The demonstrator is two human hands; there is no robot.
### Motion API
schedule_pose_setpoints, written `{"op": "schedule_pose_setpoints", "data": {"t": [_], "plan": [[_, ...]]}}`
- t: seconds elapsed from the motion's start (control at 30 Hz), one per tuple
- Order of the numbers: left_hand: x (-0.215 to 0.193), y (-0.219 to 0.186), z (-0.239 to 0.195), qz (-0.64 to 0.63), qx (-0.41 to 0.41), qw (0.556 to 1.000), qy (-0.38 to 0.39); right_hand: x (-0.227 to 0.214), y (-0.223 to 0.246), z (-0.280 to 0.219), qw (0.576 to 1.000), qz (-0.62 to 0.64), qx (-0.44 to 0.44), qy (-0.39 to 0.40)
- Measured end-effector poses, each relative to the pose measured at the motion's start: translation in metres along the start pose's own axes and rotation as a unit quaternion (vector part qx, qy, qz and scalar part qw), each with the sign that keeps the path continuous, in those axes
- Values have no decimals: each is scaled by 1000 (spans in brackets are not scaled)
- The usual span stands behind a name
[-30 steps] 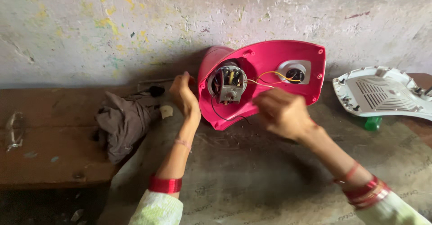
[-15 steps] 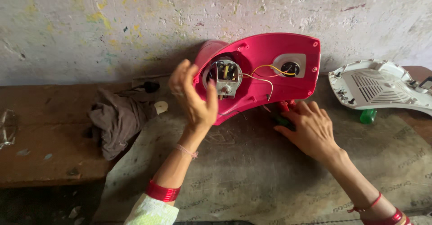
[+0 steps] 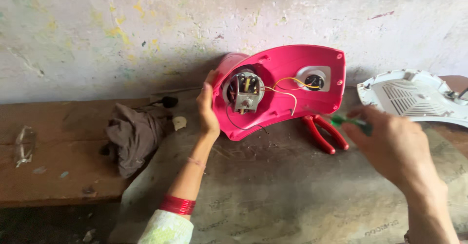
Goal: The person uses a screwdriver and pliers to disassemble and work on the internal motor and wiring of a red plastic appliance housing, using a cloth to wipe components and rotating the unit to access different parts.
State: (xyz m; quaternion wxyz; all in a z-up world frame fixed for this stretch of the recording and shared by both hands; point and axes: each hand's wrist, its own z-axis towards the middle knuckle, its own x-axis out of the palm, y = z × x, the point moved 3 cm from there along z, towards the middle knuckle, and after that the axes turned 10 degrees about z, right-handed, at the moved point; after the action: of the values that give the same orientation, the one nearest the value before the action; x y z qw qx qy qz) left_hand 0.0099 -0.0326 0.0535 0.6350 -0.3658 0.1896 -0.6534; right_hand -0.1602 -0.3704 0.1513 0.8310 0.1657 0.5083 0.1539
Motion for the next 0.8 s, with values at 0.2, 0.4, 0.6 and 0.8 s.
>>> {"op": "schedule_pose_setpoints", "data": {"t": [0.2,0.4,0.6,0.8], "plan": [[-9,37,5,-192,-155,969,4,11,60,-8,921,332,-189,-79],[-17,58,6,-107,-115,988,8,83,116,14,902,312,-287,-85],[-15,55,4,-124,-224,967,-11,143,141,25,863,205,-443,-133],[-13,51,7,-199,-193,960,43,167,147,22,850,180,-471,-153]]}}
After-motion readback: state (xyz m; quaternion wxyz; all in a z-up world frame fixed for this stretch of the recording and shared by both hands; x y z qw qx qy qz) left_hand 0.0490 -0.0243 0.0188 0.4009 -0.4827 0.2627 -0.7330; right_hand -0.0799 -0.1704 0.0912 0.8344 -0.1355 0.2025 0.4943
